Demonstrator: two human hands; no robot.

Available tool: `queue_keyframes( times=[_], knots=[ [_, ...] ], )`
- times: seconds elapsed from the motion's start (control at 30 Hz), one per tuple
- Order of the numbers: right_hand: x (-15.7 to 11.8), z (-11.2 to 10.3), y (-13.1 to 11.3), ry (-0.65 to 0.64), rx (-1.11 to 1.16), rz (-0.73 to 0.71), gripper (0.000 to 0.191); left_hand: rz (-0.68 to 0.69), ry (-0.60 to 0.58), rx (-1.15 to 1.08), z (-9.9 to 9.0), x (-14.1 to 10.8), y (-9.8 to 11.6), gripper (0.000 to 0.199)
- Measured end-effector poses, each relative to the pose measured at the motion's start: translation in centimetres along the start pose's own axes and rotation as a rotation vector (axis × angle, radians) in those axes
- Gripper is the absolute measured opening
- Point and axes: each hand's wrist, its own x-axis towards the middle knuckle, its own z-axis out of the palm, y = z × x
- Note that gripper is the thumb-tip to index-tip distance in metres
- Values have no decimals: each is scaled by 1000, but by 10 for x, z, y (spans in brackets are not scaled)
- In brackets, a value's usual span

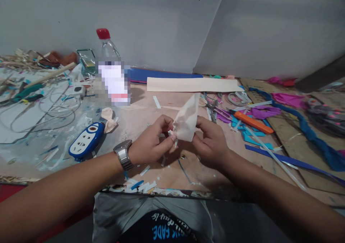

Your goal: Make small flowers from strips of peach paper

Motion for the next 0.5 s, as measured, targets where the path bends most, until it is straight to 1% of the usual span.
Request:
queue_keyframes(
  times=[0.07,0.1,0.17,0.23,0.33,0.4,0.5],
  knots=[
    [-3,2,3,45,84,87,15,64,5,169,-2,-3,-1,17],
    [-4,3,4,53,137,124,16,85,2,220,-3,-3,-2,17],
    [-6,4,6,49,227,167,16,121,-7,247,-4,-3,0,22],
    [-6,5,7,34,277,167,20,153,-18,240,-5,-2,1,36],
    [-6,5,7,-18,339,143,36,164,-49,249,-7,-1,3,56],
    [-5,7,8,-42,351,139,40,166,-67,248,-9,0,3,62],
    [-4,9,9,-50,330,123,46,179,-72,275,-10,0,1,65]
  ],
)
